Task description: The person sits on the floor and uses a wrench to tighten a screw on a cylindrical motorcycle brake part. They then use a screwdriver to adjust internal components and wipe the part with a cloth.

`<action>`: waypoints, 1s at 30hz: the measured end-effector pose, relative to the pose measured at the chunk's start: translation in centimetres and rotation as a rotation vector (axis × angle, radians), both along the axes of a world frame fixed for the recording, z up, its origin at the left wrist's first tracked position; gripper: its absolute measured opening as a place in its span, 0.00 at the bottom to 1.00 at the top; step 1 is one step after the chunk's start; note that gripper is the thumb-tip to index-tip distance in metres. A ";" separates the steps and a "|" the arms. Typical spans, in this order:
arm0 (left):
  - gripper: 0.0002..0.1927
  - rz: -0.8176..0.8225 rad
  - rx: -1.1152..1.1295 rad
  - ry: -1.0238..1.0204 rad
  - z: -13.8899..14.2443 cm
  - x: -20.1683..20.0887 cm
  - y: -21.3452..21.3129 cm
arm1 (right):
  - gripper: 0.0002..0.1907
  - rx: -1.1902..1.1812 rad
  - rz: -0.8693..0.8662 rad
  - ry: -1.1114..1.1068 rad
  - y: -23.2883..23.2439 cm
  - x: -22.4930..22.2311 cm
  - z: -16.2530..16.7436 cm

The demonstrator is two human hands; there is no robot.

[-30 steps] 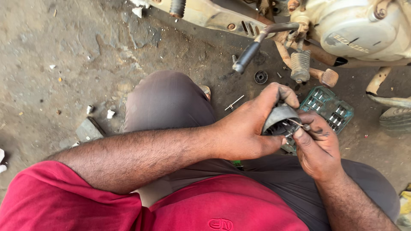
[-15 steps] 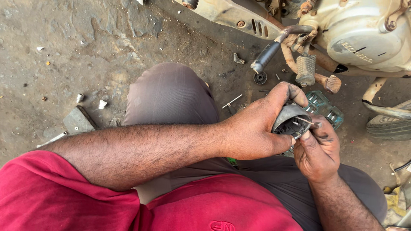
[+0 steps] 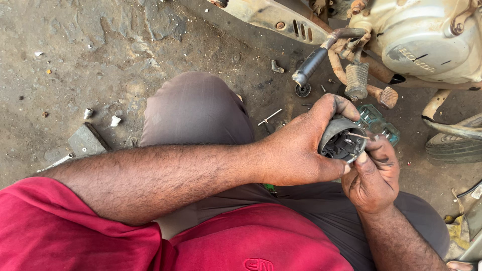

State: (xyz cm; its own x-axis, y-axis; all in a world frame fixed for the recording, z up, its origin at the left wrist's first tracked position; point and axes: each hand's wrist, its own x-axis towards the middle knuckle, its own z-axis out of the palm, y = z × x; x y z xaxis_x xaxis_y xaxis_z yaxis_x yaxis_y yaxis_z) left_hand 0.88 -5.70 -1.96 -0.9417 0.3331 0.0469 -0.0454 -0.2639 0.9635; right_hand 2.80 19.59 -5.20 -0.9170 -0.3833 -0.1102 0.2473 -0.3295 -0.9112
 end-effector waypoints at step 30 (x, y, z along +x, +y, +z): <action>0.36 -0.002 -0.092 -0.084 0.6 0.0 -0.5 | 0.12 -0.127 -0.038 -0.221 -1.6 -0.2 0.1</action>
State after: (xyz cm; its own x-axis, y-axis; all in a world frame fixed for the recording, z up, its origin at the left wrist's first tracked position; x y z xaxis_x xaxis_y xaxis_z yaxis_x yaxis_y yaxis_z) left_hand 0.90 -6.25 -1.36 -0.9402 0.3346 -0.0632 -0.1276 -0.1740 0.9765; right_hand 2.56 18.00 -5.13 -0.8899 -0.3727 -0.2629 0.4212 -0.4503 -0.7873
